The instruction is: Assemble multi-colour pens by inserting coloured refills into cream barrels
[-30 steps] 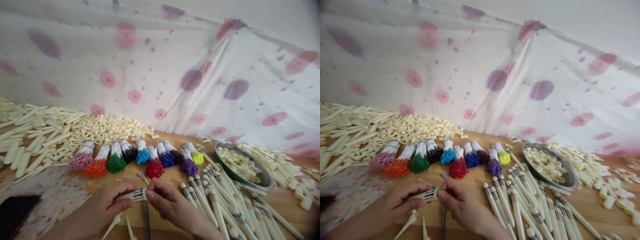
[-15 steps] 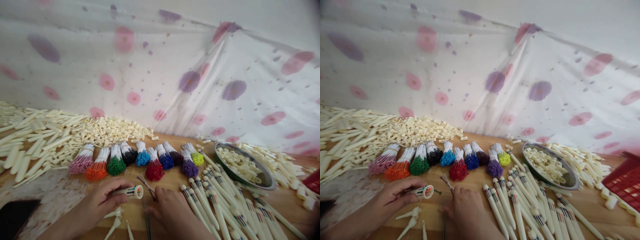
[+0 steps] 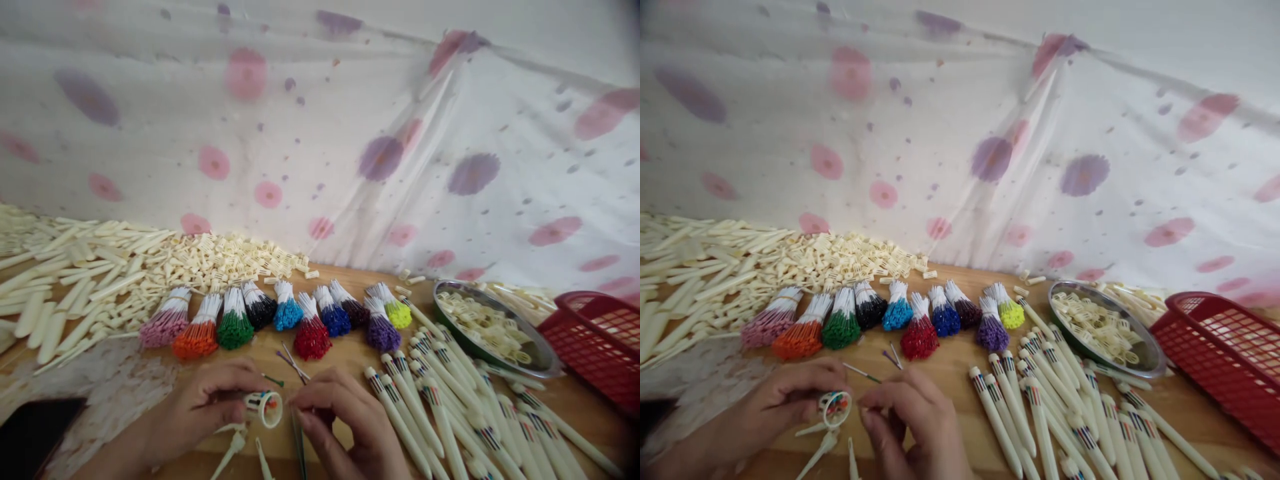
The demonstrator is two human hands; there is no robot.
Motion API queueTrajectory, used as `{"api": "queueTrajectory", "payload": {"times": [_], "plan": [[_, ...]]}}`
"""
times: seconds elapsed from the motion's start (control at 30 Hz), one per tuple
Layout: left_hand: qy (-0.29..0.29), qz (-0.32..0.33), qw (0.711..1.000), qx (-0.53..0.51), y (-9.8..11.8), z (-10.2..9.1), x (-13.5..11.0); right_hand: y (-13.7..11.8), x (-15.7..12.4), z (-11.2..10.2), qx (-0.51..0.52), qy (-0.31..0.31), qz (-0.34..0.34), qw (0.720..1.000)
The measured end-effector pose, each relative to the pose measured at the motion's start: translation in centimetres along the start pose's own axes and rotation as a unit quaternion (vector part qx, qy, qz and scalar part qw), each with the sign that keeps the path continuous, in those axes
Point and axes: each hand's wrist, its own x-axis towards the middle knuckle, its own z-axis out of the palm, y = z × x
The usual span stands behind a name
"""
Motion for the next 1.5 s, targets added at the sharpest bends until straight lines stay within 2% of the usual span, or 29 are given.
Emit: {"api": "queueTrajectory", "payload": {"times": [0.07, 0.23, 0.4, 0.47, 0.6, 0.8, 0.93, 0.97, 1.03, 1.07, 1.13, 1.17, 1.23, 1.3, 1.37, 1.47, 1.5], "plan": [[-0.002, 0.008, 1.0, -0.029, 0.0, 0.1, 0.1, -0.1, -0.2, 0.7, -0.01, 0.003, -0.027, 1.0], [0.031, 0.024, 0.999, -0.033, -0.5, 0.5, -0.2, 0.1, -0.8, 1.6, -0.052, 0.075, -0.057, 0.994], [0.062, 0.048, 0.997, -0.003, -0.1, 0.8, -0.2, -0.5, -0.9, 0.9, -0.068, 0.008, -0.039, 0.997], [0.07, 0.069, 0.995, 0.024, 0.2, 0.9, -0.1, -0.5, -0.8, 0.9, -0.067, 0.019, -0.052, 0.996], [0.125, 0.127, 0.979, 0.1, 0.5, 1.2, -0.2, 0.1, -0.6, 1.5, -0.072, 0.08, -0.075, 0.991], [0.162, 0.187, 0.943, 0.225, 0.9, 1.5, -0.4, -0.1, -0.2, 0.7, -0.111, 0.02, -0.052, 0.992], [0.174, 0.224, 0.924, 0.256, 0.8, 1.1, -0.4, -0.2, 0.0, -0.6, -0.127, 0.017, -0.028, 0.991], [0.171, 0.229, 0.924, 0.253, 0.7, 0.9, -0.4, 0.0, 0.0, -0.8, -0.15, 0.006, 0.0, 0.989], [0.169, 0.225, 0.93, 0.236, 0.5, 0.4, -0.3, 0.8, -0.4, -0.7, -0.235, -0.07, 0.077, 0.966], [0.168, 0.223, 0.933, 0.228, 0.4, 0.1, -0.3, 1.3, -0.7, -0.3, -0.291, -0.129, 0.114, 0.941], [0.185, 0.218, 0.934, 0.216, 0.3, -0.4, -0.2, 2.6, -1.6, 1.2, -0.395, -0.26, 0.168, 0.865], [0.195, 0.217, 0.932, 0.214, 0.2, -0.6, -0.2, 3.3, -2.1, 2.1, -0.425, -0.296, 0.174, 0.837], [0.212, 0.215, 0.929, 0.212, 0.2, -0.9, -0.2, 4.4, -3.0, 3.9, -0.448, -0.328, 0.179, 0.812], [0.219, 0.212, 0.928, 0.215, 0.1, -1.1, -0.2, 5.2, -3.4, 5.0, -0.451, -0.333, 0.17, 0.81], [0.221, 0.208, 0.927, 0.22, -0.1, -1.3, -0.3, 5.4, -3.3, 5.0, -0.446, -0.34, 0.161, 0.812], [0.223, 0.212, 0.924, 0.226, -0.2, -1.5, -0.2, 4.8, -2.0, 3.0, -0.437, -0.35, 0.155, 0.814], [0.225, 0.214, 0.923, 0.228, -0.2, -1.5, -0.2, 4.4, -1.4, 1.9, -0.427, -0.337, 0.157, 0.824]]}}
